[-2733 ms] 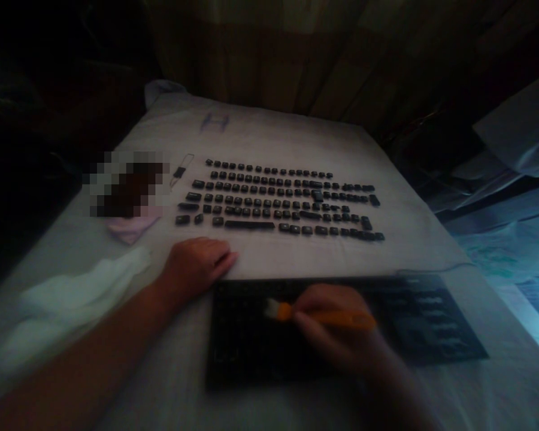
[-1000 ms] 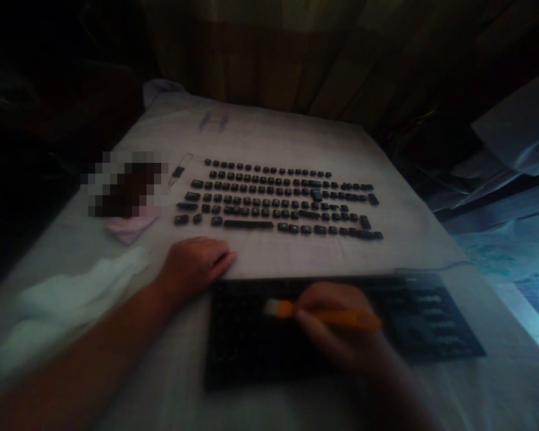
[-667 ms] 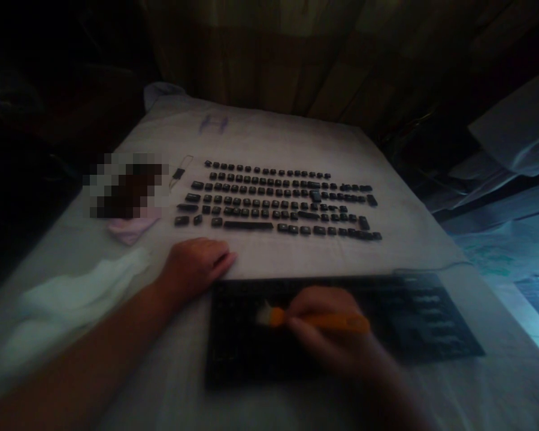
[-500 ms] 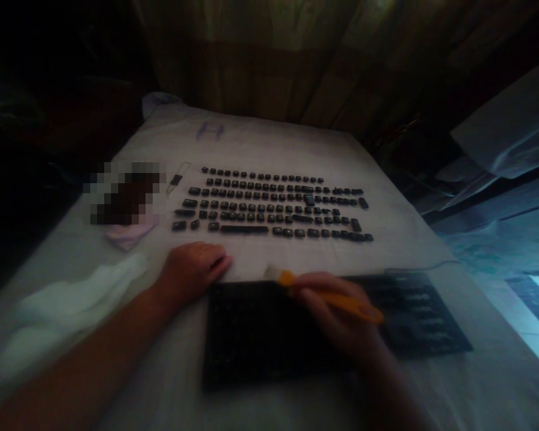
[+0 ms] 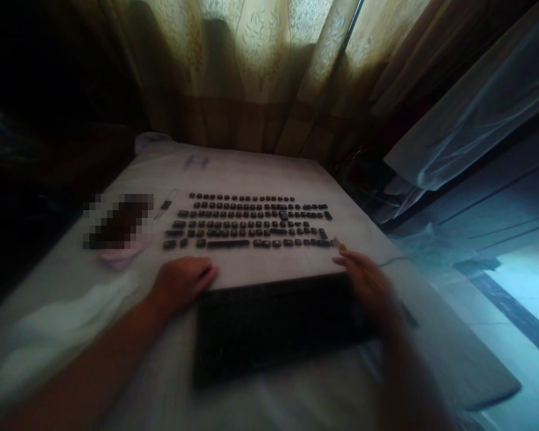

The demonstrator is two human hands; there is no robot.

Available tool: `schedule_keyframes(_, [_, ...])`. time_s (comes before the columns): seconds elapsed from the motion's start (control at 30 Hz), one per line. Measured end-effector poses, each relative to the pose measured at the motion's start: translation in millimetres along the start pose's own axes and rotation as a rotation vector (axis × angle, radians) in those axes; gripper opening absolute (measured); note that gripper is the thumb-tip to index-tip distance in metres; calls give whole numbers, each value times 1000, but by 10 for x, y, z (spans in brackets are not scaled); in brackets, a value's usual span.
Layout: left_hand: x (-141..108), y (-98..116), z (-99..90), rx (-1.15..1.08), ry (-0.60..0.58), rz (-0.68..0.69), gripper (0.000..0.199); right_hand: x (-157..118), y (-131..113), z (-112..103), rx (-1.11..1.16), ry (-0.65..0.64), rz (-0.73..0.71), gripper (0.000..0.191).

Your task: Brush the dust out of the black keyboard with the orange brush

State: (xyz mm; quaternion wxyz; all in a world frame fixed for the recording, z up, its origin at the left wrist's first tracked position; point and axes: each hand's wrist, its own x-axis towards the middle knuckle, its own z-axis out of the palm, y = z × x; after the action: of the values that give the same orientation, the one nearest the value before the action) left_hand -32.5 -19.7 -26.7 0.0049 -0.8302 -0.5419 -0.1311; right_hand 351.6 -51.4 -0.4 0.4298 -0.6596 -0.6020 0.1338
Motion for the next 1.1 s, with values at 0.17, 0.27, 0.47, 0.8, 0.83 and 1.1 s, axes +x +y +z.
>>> schedule_keyframes(0.17, [-3,11,-10,-3,-7,-16,39,-30,189,-52,-58,-42,4,35])
schedule_keyframes(0.27, [-3,11,-9,-9,-15,-32,39,-53,197,-26,-85,-21,-10,33])
schedule_keyframes(0.47, [-10,13,-16,-33,-33,-68,38,2,362,-67,-176,21,25,38])
schedule_keyframes(0.8, [5,34,-51,-126,-58,-156,41,32,360,-86,-82,114,188,34])
schedule_keyframes(0.83, [0,37,-65,-145,-59,-173,42,35,356,-82,-80,115,195,34])
schedule_keyframes(1.1, [-155,116,-252,-367,-151,-133,39,44,342,-39,-49,125,211,34])
